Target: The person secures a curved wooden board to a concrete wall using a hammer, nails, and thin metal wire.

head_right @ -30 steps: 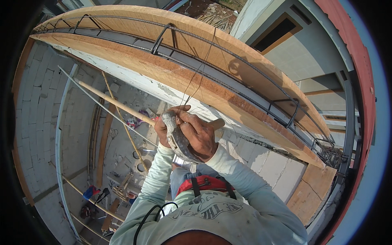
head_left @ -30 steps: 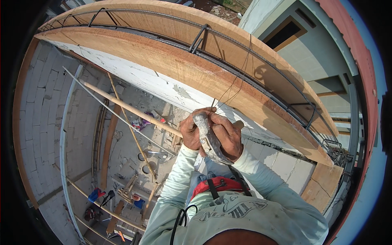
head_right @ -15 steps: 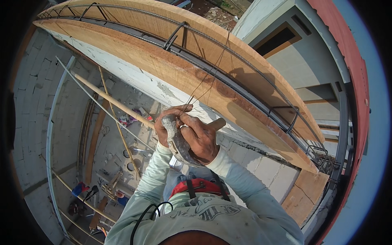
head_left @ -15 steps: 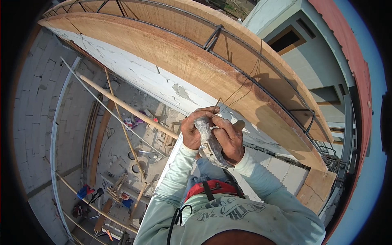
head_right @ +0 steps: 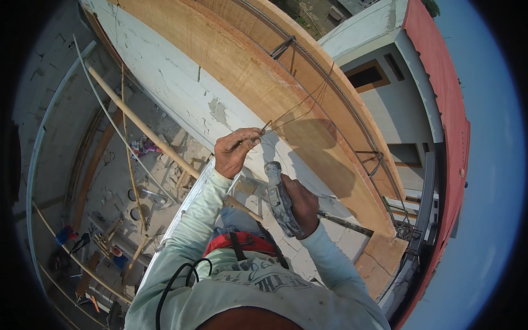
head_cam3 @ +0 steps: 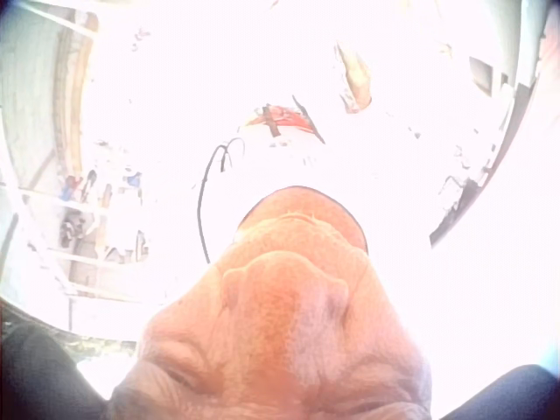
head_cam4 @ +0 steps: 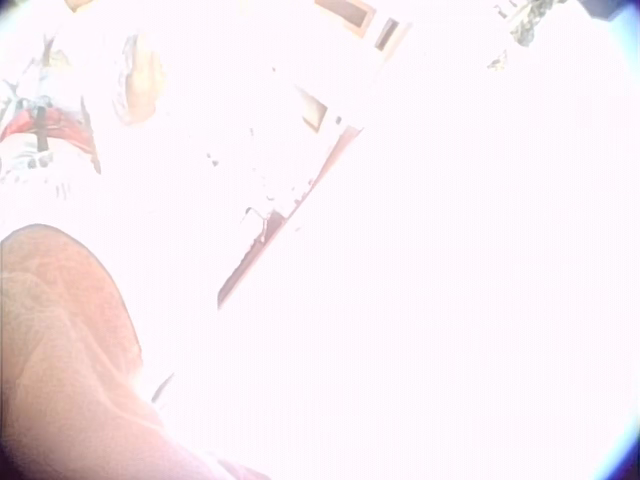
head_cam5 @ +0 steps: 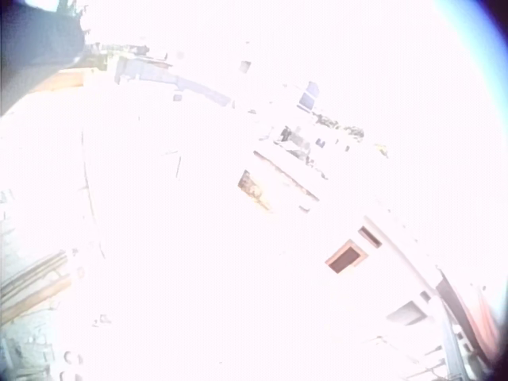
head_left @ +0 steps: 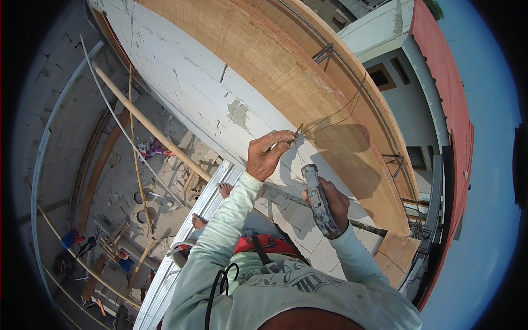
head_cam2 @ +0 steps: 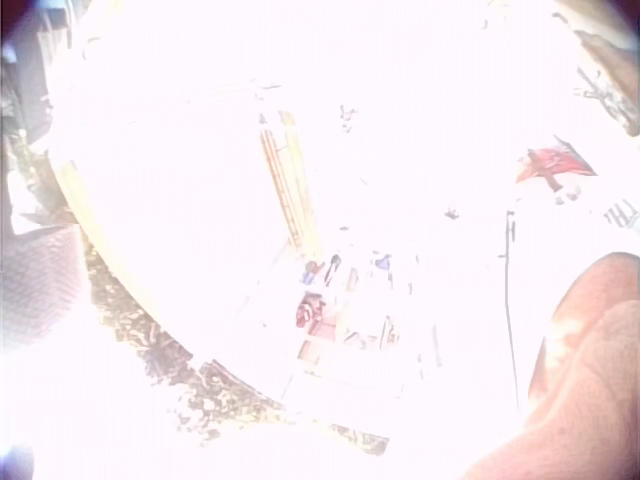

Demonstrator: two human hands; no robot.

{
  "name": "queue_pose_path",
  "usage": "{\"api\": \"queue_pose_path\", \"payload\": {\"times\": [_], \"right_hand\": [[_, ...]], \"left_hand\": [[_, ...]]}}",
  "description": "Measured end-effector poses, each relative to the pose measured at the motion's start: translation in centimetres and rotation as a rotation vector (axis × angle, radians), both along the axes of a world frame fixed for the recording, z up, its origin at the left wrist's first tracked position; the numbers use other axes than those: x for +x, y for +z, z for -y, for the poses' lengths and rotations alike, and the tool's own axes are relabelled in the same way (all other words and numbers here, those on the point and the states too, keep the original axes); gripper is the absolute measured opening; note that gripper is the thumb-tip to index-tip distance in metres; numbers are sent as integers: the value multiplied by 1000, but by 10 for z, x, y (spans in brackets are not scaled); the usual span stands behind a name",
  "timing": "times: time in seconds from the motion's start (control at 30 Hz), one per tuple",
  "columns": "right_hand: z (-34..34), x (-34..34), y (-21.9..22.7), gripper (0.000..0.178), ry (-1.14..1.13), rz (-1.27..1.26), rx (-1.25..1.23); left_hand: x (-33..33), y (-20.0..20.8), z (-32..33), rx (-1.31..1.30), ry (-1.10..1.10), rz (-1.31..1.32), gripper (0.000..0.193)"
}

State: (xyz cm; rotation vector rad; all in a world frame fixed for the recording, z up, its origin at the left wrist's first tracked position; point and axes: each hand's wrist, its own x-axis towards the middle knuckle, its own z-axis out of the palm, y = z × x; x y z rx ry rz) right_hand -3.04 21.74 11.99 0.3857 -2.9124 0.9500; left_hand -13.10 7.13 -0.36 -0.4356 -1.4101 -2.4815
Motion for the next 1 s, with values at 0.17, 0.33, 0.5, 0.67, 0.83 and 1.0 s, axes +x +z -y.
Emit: {"api": "queue_pose_path", "payload": {"times": [0.17,0.33,0.5,0.67,0.83,1.0], "right_hand": [[25,-5,44,38,4,86,-4],[38,-2,71,39,-118,311,-145],[34,-4,56,42,-5,-10,-25],[33,-11,51,44,224,-235,356],[45,-15,58,52,305,-239,334],[55,-25,49,58,364,-243,494]], "left_hand": [[-1,-4,-3,17,26,35,15],[-2,1,-1,-101,75,73,16],[-3,2,-4,35,82,29,15],[-6,-7,-7,-42,128,-32,19],[-9,-19,-15,27,167,-73,20],[-9,-21,-15,55,89,-71,23]]}}
